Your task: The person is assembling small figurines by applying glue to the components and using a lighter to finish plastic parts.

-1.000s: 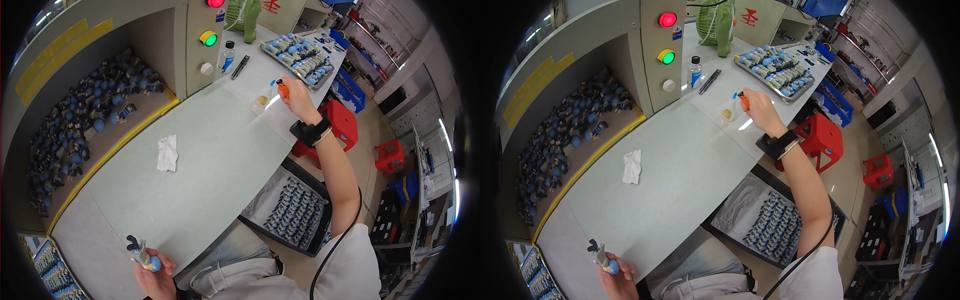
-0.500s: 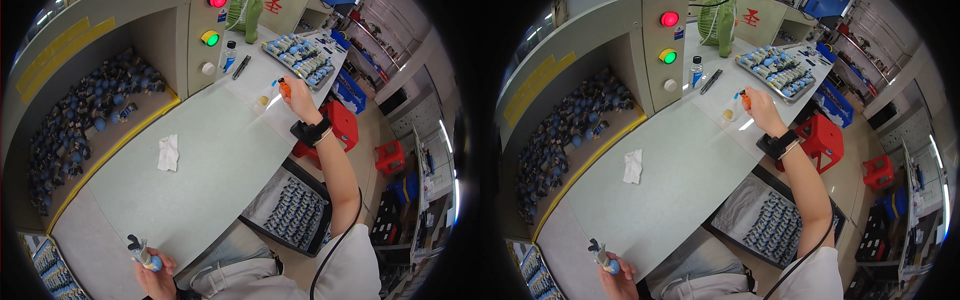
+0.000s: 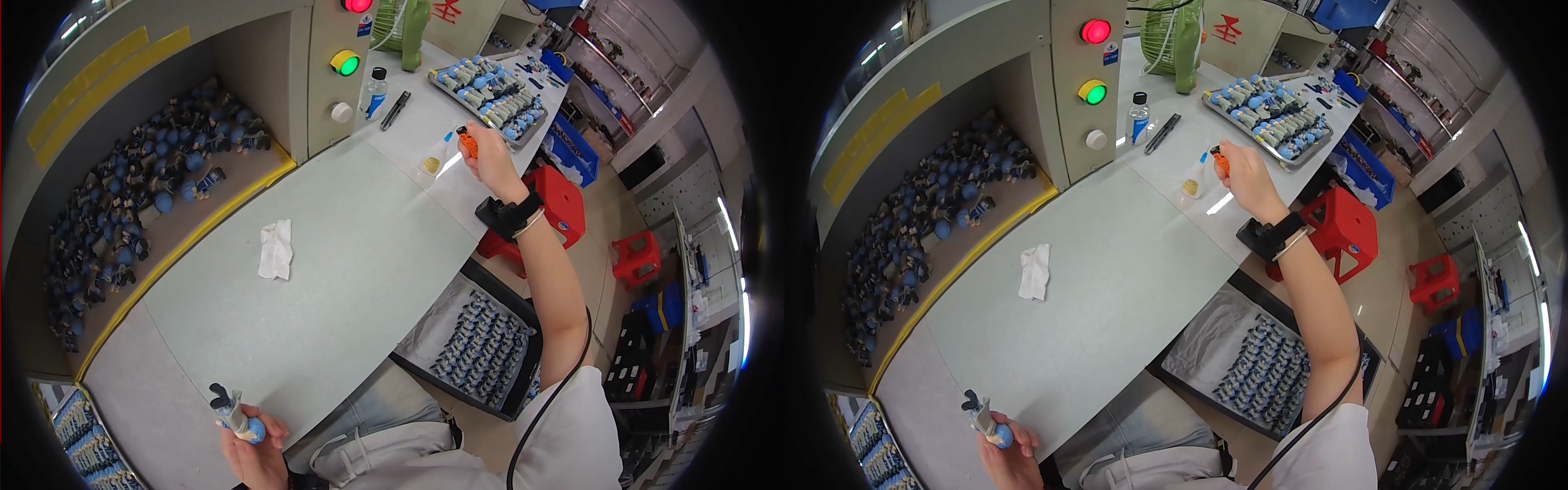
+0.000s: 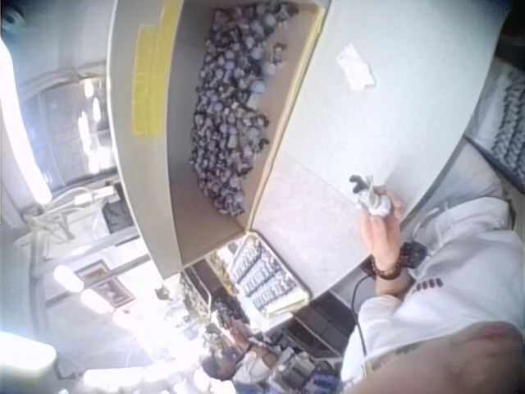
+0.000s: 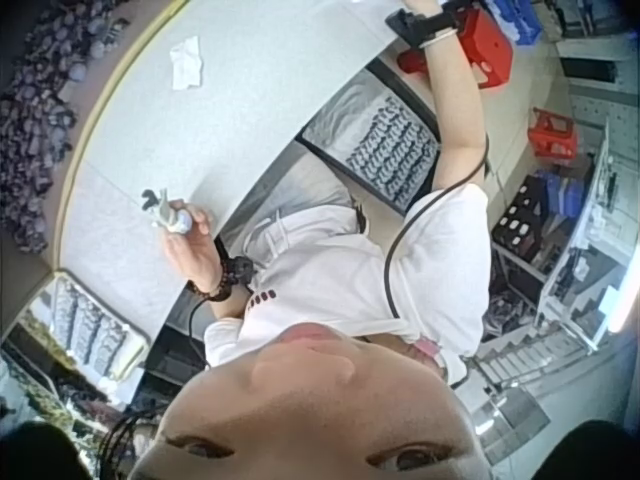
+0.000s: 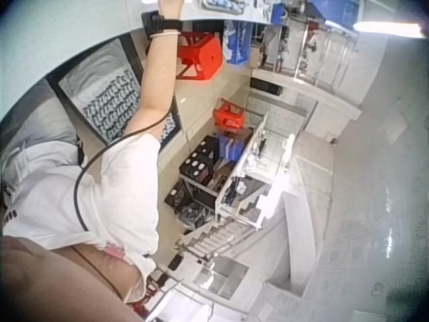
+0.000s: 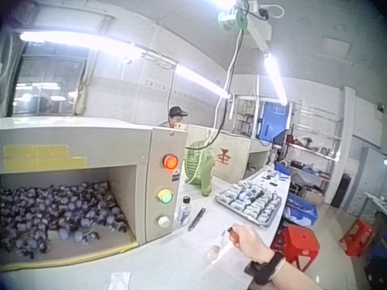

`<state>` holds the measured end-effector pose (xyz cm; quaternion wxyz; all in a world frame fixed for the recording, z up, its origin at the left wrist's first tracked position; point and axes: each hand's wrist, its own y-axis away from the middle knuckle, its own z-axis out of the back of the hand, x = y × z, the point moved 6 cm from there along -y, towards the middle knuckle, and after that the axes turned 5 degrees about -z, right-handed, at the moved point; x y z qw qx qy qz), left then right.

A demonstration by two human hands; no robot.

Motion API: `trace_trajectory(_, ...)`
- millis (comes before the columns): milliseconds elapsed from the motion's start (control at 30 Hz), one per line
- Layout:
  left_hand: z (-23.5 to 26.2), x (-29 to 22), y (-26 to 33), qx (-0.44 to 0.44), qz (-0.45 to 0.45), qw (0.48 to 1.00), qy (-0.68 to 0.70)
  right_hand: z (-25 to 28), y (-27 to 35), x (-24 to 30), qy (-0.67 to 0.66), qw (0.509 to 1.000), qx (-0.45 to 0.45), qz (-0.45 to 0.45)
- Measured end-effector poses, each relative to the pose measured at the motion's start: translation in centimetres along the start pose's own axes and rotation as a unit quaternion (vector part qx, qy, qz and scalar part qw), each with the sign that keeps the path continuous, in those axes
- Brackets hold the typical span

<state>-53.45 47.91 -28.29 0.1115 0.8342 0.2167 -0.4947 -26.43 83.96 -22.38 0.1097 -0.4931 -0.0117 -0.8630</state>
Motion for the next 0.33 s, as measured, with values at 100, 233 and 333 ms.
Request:
trace_trajectory(100,0.04,-0.09,0.03,0.005,0.004,1.0,0.0,0.11,0.14,0.19,0.005,1.0,0.005,0.006)
trace_trajectory(233,0.07,0.03,0.0,0.008,0.009,1.0,0.0,-0.16,-0.04,0.12,-0.004,1.0,0.004,0.023)
trace_trajectory(333,0.07,0.01,0.02,0.016,0.011,1.0,0.006,-0.11,-0.11,0.11,-0.019,0.999,0.001,0.039)
